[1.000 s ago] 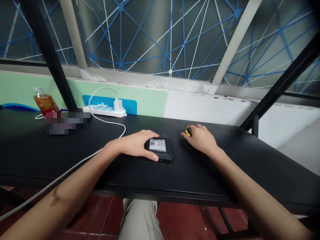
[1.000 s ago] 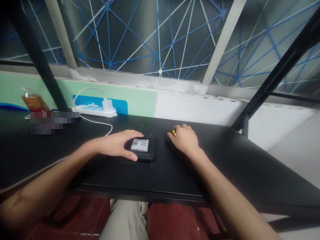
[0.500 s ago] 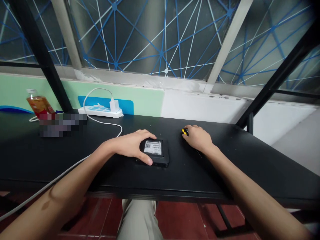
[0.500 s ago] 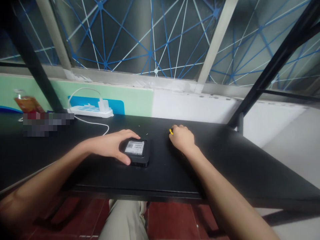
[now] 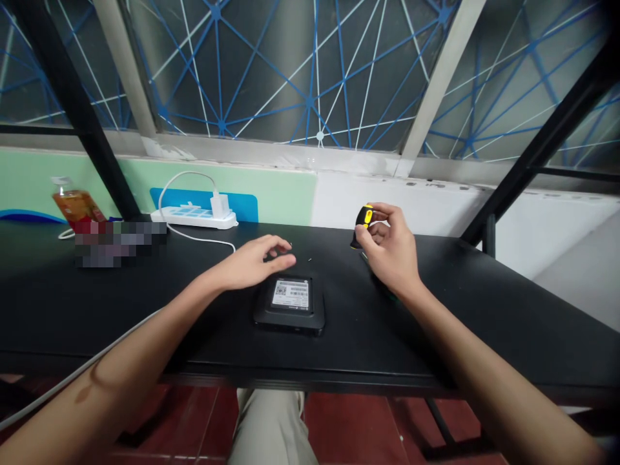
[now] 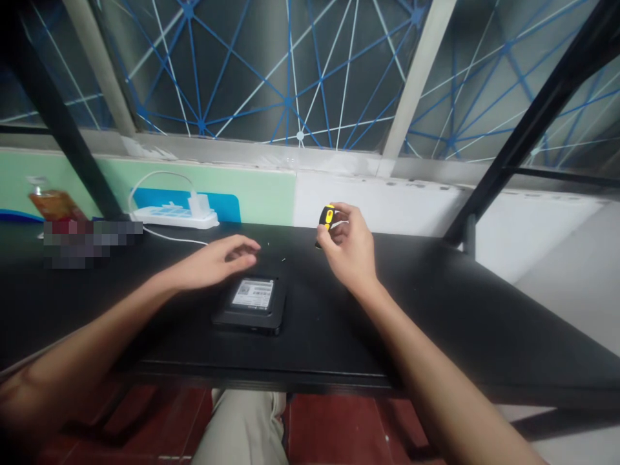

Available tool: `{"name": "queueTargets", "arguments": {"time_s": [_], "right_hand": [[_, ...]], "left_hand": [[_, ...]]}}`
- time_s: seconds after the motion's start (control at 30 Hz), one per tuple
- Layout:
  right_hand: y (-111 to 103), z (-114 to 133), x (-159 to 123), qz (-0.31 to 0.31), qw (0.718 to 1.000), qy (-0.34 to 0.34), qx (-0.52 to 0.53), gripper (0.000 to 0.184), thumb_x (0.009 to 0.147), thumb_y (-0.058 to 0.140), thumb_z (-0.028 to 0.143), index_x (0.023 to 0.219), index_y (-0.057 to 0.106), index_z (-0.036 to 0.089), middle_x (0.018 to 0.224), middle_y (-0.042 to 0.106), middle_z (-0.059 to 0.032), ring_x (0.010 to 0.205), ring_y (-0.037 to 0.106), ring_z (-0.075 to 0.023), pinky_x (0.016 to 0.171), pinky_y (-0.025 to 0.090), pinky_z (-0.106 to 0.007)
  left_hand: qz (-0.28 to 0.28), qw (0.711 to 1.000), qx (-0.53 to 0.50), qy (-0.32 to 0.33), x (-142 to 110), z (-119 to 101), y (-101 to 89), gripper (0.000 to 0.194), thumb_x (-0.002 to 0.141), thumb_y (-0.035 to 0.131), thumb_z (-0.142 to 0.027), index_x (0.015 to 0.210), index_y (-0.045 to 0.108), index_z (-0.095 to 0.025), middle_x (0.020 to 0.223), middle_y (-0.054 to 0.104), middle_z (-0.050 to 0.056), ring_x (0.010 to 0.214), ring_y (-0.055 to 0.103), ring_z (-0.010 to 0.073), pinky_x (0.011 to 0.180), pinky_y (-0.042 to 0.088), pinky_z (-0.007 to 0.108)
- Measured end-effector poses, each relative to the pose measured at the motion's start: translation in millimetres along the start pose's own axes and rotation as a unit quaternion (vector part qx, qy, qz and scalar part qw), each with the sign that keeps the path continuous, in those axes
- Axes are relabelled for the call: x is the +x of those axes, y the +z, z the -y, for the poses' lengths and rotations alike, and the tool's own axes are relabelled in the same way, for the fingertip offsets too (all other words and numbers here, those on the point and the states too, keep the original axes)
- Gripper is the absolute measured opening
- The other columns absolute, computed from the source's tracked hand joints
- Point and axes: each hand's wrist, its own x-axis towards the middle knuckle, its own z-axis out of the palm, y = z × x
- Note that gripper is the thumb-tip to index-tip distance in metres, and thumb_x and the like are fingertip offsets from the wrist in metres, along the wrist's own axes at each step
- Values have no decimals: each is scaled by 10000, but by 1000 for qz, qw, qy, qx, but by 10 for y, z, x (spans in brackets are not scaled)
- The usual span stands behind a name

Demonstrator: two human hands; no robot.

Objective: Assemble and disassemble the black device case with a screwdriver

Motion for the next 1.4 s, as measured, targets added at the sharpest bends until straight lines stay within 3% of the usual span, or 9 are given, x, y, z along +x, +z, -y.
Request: {"name": "queueTargets", "arguments": {"time_s": [0.1,0.23,0.4,0.77,1.23,1.4], "right_hand": [[34,32,-40,-16,999,8,42,448,847,587,380,1239,420,240,1229,573,-107,811,711,-173,828,600,-380],[71,35,-63,16,999,18,21,372,839,617,380,1144,462,237,1171,625,-101,870,729,-209,833,608,-389],[123,-22,-79,65,998,-10,-13,265,795,692,356,935,500,237,1022,691,-55,877,689,-196,837,583,-382],[284,-174,-128,133,991,13,5,256,791,681,295,889,452,236,1001,671,-57,853,656,-180,799,538,-363],[333,-216,-101,102,994,24,10,276,770,708,305,880,463,242,984,665,-48,812,636,-173,774,518,-372],[299,-202,-60,38,984,94,144,351,736,750,360,934,485,244,926,622,-25,823,649,-167,786,531,-367]], "left_hand": [[-94,995,-26,-16,47,64,-8,419,969,422,-557,1108,617,-213,1158,671,62,1017,622,222,886,481,361],[-140,989,-36,-27,69,99,-23,454,976,384,-590,1083,626,-221,1078,702,53,934,645,210,831,487,348],[-130,991,-32,-13,44,27,-11,357,971,433,-512,1020,632,-221,1011,716,42,902,650,198,775,478,319],[-132,990,-40,5,30,-39,-1,345,971,454,-493,962,643,-205,940,723,27,823,637,175,749,468,297],[-144,989,-37,24,49,-44,17,288,968,485,-432,917,647,-199,894,723,15,787,631,157,725,455,281],[-146,988,-33,23,54,-14,16,293,970,483,-434,922,650,-199,895,725,18,782,631,156,718,452,280]]}}
